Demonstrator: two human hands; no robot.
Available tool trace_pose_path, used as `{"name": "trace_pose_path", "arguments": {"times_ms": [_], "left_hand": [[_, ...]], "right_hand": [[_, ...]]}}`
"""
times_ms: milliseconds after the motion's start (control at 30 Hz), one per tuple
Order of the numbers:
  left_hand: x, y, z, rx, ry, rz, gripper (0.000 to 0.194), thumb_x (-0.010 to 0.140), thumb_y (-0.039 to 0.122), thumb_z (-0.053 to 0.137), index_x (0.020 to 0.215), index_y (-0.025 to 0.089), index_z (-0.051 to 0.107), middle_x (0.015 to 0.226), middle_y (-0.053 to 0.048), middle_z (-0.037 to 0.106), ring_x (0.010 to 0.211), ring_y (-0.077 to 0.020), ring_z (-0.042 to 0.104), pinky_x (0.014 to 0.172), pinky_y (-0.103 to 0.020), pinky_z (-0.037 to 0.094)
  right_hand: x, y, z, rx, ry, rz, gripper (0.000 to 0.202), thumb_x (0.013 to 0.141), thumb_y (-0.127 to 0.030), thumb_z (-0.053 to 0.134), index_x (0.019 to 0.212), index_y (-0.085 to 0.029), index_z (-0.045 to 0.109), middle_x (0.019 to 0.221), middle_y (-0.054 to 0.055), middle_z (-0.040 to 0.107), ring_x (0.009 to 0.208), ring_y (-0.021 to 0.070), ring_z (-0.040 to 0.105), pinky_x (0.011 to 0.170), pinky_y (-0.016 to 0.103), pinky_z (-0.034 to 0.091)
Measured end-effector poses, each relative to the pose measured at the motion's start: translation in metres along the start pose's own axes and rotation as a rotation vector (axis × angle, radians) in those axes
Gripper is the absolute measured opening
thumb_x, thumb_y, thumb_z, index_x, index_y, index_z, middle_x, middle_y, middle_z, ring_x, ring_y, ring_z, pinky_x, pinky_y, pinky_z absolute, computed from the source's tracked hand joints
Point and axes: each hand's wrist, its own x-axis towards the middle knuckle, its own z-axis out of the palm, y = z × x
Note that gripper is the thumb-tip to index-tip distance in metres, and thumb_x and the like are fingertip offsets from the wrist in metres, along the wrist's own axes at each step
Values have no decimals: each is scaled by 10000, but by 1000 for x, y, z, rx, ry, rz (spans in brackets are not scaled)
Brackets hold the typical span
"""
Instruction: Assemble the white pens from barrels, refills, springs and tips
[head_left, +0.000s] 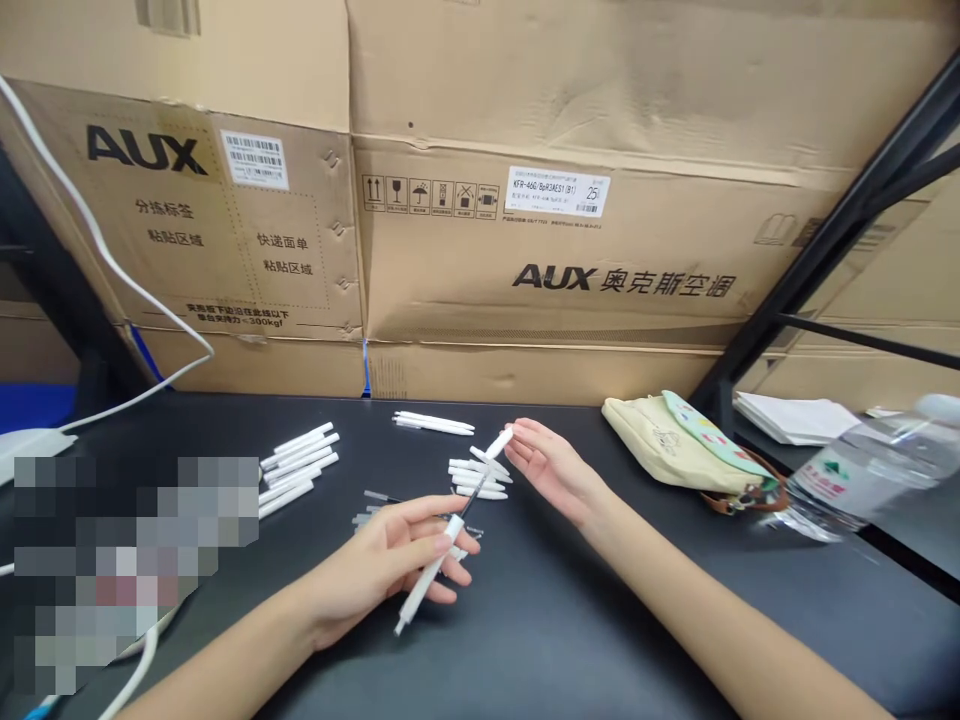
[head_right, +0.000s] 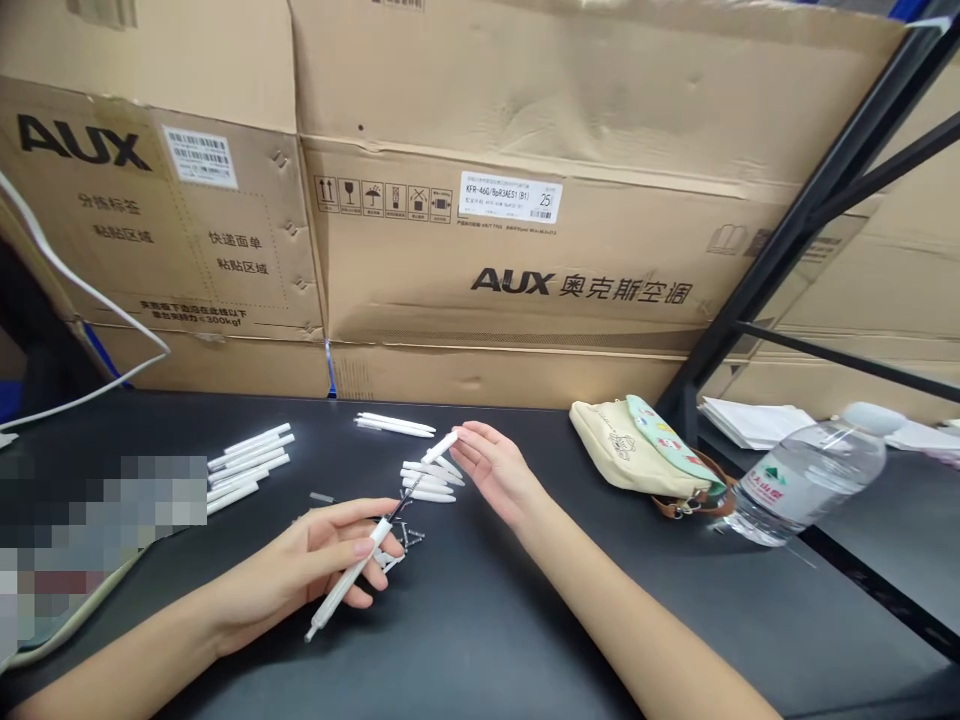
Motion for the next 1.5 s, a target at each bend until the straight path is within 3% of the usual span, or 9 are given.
{"name": "trace_pose_path", "arguments": {"times_ms": [333, 833, 1067, 1500], "left_hand": [[-2, 2, 2, -12, 29, 5, 506, 747, 322, 718, 1217, 204, 574, 996, -74, 651, 774, -146, 621, 740, -313, 520], [-2, 2, 1, -22, 23, -9, 512, 754, 315, 715, 1222, 189, 549, 1001, -68, 641, 776, -137, 620, 749, -306, 524], [-1, 0, -1, -30, 5, 4, 506, 758, 316, 713, 1218, 184, 545, 994, -69, 640, 773, -133, 619, 735, -296, 526], [-1, -3, -2, -54, -3, 4, 496, 777, 300, 699, 1225, 171, 532, 986, -63, 638, 772, -125, 626, 724, -280, 539]], "right_hand": [[-1, 3, 0, -87, -13, -40, 229, 601, -262, 798, 765, -235, 640, 836, 16, 710, 833, 185, 678, 816, 325, 554], [-6, 1, 4, 21, -60, 32, 228, 589, -214, 817, 752, -235, 659, 788, -17, 698, 760, 128, 660, 740, 243, 540], [-9, -2, 8, 49, -10, 30, 204, 572, -184, 821, 706, -217, 670, 779, -5, 699, 713, 127, 657, 658, 217, 554], [-10, -4, 10, 90, -10, 32, 216, 567, -178, 834, 713, -198, 677, 762, -11, 704, 704, 99, 649, 660, 189, 526]]}}
